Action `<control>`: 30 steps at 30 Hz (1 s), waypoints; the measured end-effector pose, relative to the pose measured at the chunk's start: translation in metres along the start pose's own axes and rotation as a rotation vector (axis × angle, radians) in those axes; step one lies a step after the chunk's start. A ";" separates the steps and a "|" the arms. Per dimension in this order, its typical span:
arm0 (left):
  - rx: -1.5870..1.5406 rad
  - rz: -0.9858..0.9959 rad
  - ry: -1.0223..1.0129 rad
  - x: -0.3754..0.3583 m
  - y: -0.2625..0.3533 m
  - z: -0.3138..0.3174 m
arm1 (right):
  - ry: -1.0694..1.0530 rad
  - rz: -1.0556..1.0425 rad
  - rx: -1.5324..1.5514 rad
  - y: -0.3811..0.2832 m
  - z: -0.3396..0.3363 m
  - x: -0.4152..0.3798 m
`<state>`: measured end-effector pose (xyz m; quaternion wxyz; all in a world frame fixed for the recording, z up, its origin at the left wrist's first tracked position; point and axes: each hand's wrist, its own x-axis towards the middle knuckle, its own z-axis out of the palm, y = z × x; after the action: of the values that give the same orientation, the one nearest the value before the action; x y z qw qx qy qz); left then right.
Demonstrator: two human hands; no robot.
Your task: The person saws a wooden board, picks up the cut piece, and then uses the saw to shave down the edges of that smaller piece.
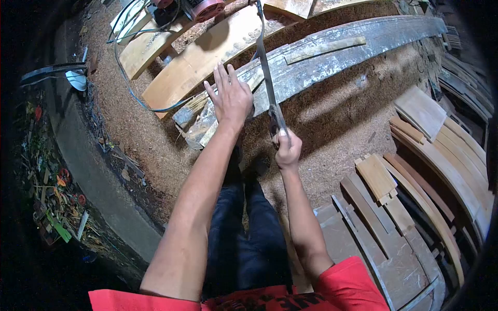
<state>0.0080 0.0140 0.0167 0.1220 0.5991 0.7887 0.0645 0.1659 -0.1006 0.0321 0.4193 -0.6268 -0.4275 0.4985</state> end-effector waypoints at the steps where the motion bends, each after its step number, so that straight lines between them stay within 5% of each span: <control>1: 0.010 0.001 -0.007 0.000 0.000 -0.001 | 0.022 0.003 0.001 0.003 -0.003 -0.007; 9: -0.001 0.131 -0.004 -0.011 0.004 -0.001 | 0.078 0.023 0.155 0.034 -0.002 -0.042; 12: -0.023 0.120 -0.033 -0.012 0.004 -0.004 | 0.085 0.020 0.185 0.035 0.003 -0.042; 16: -0.073 -0.130 -0.054 -0.003 0.023 -0.003 | 0.101 0.028 0.114 0.021 0.000 -0.041; 30: -0.031 -0.087 0.013 0.010 0.031 0.008 | 0.205 0.047 0.182 0.024 0.006 -0.094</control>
<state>0.0364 0.0316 0.0160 0.1287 0.5617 0.8138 0.0752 0.1504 -0.1965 0.0333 0.5039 -0.6437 -0.3206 0.4785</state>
